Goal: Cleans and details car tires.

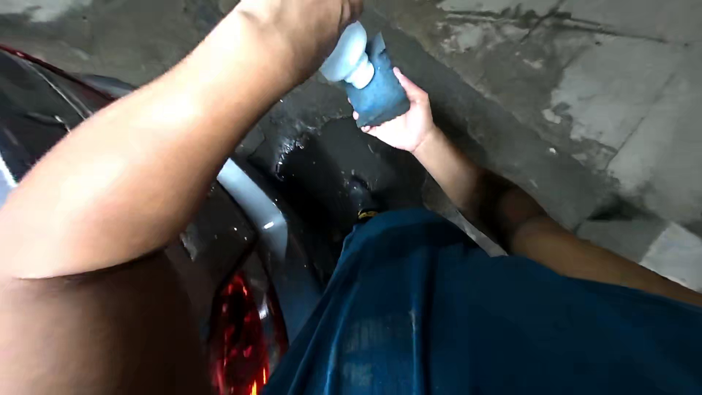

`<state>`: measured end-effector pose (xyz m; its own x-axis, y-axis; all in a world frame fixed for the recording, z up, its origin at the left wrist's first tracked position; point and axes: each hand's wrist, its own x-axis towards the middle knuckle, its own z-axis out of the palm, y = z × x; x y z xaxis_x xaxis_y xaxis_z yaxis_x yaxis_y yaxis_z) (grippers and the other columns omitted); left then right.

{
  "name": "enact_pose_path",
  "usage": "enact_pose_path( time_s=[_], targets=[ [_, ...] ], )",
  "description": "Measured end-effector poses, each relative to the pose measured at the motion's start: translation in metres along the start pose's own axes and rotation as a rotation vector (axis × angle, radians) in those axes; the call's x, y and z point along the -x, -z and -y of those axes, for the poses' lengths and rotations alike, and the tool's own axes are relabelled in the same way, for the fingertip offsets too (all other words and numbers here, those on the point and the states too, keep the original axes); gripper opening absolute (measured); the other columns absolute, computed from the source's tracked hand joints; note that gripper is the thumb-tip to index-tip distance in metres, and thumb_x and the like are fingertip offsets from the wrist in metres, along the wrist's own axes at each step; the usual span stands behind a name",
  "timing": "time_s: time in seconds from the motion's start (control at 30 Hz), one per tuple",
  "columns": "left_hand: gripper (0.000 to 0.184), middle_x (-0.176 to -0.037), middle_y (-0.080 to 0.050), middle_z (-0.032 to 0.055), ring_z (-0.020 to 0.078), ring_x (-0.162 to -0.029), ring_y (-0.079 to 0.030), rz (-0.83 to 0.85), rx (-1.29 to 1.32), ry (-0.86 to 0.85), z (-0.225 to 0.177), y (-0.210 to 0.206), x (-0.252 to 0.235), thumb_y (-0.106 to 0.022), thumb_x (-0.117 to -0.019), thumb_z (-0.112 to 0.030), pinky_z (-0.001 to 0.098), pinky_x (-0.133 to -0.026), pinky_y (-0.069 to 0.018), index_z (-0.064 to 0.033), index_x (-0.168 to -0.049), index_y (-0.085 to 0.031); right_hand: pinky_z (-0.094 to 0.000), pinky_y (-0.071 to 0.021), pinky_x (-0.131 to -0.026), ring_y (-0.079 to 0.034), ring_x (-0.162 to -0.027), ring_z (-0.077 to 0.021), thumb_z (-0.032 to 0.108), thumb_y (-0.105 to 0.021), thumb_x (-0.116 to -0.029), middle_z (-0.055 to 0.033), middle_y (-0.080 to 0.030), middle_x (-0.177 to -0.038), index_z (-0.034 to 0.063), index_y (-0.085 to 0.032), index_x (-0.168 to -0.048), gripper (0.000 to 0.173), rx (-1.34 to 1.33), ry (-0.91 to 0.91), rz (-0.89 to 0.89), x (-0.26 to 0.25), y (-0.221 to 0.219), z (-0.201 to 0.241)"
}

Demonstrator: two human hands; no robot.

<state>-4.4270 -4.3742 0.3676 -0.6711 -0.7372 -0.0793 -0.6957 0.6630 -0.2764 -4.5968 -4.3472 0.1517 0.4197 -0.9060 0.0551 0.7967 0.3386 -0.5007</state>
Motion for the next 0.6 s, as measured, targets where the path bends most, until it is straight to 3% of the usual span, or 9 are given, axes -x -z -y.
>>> enact_pose_path(
  time_s=[0.03,0.1,0.13,0.2,0.23,0.3,0.33,0.43,0.6],
  targets=[
    [0.051,-0.121,-0.063,0.0249,0.048,-0.104,-0.064,0.048,-0.046,0.023,0.026,-0.01,-0.018,-0.062,-0.091,0.009,0.0645,-0.077,-0.052,-0.013,-0.137,-0.058,-0.048,-0.0569,-0.082,-0.064,-0.104,-0.0317,0.06,-0.037,-0.1016,-0.0196,-0.059,-0.13,0.0137,-0.048,-0.143,0.063,0.005,-0.031,0.027,-0.038,0.013,0.002],
    [0.05,-0.13,-0.058,0.0262,0.0485,-0.115,-0.06,0.048,-0.151,-0.001,0.085,-0.042,-0.055,-0.06,-0.0924,0.008,0.0639,-0.084,-0.0512,-0.0101,-0.139,-0.057,-0.0489,-0.0565,-0.085,-0.064,-0.107,-0.0307,0.059,-0.038,-0.1014,-0.0178,-0.06,-0.131,0.0152,-0.048,-0.143,0.062,0.041,-0.079,0.066,-0.111,0.039,0.003],
    [0.045,-0.128,-0.058,0.027,0.0482,-0.117,-0.058,0.029,-0.207,-0.048,0.113,-0.062,-0.072,-0.06,-0.0924,0.008,0.0638,-0.089,-0.0495,-0.0076,-0.135,-0.058,-0.0496,-0.0566,-0.087,-0.064,-0.109,-0.0303,0.059,-0.04,-0.1007,-0.0164,-0.06,-0.131,0.0168,-0.048,-0.144,0.061,0.055,-0.093,0.055,-0.143,0.049,0.001],
    [0.034,-0.119,-0.061,0.0273,0.0479,-0.12,-0.055,-0.087,-0.288,-0.088,0.186,-0.081,-0.119,-0.058,-0.0924,0.008,0.0664,-0.104,-0.0374,-0.0035,-0.124,-0.062,-0.0504,-0.056,-0.091,-0.063,-0.113,-0.0297,0.059,-0.039,-0.1012,-0.015,-0.06,-0.133,0.018,-0.048,-0.145,0.06,0.098,-0.112,0.047,-0.23,0.06,0.021],
    [0.031,-0.118,-0.06,0.0274,0.0479,-0.119,-0.055,-0.07,-0.275,-0.091,0.216,-0.092,-0.136,-0.056,-0.0938,0.009,0.0663,-0.103,-0.0378,-0.0021,-0.123,-0.062,-0.0497,-0.056,-0.09,-0.063,-0.113,-0.0289,0.059,-0.035,-0.1017,-0.0145,-0.06,-0.134,0.0183,-0.047,-0.146,0.061,0.106,-0.143,0.021,-0.261,0.066,0.021],
    [0.034,-0.12,-0.06,0.0271,0.0468,-0.115,-0.059,0.034,-0.211,-0.08,0.26,-0.112,-0.163,-0.053,-0.0965,0.008,0.0608,-0.088,-0.0498,-0.0027,-0.129,-0.059,-0.0498,-0.056,-0.089,-0.063,-0.112,-0.0288,0.059,-0.032,-0.1019,-0.0143,-0.06,-0.133,0.0179,-0.048,-0.145,0.062,0.074,-0.185,-0.017,-0.312,0.074,0.013],
    [0.033,-0.122,-0.059,0.0267,0.046,-0.114,-0.061,0.065,-0.205,-0.067,0.286,-0.113,-0.18,-0.051,-0.0983,0.008,0.0587,-0.085,-0.0518,-0.0032,-0.129,-0.058,-0.0503,-0.056,-0.089,-0.063,-0.112,-0.0293,0.06,-0.031,-0.1023,-0.0143,-0.06,-0.133,0.0178,-0.048,-0.144,0.061,0.05,-0.194,-0.02,-0.345,0.075,0.016],
    [0.034,-0.125,-0.057,0.0258,0.0449,-0.118,-0.058,0.116,-0.232,-0.031,0.362,-0.118,-0.227,-0.051,-0.0979,0.009,0.0566,-0.088,-0.051,-0.0023,-0.129,-0.057,-0.0516,-0.0562,-0.089,-0.063,-0.113,-0.0319,0.061,-0.03,-0.1018,-0.016,-0.061,-0.134,0.017,-0.051,-0.143,0.063,-0.041,-0.263,-0.018,-0.448,0.087,0.022],
    [0.039,-0.126,-0.058,0.0232,0.0437,-0.107,-0.063,0.291,-0.159,0.125,0.492,-0.161,-0.301,-0.053,-0.0971,0.01,0.0576,-0.079,-0.0533,-0.0064,-0.132,-0.057,-0.0497,-0.0577,-0.083,-0.065,-0.106,-0.0322,0.062,-0.025,-0.1021,-0.0174,-0.062,-0.128,0.0157,-0.053,-0.139,0.066,-0.11,-0.382,0.05,-0.629,0.121,0.01]
  ],
)
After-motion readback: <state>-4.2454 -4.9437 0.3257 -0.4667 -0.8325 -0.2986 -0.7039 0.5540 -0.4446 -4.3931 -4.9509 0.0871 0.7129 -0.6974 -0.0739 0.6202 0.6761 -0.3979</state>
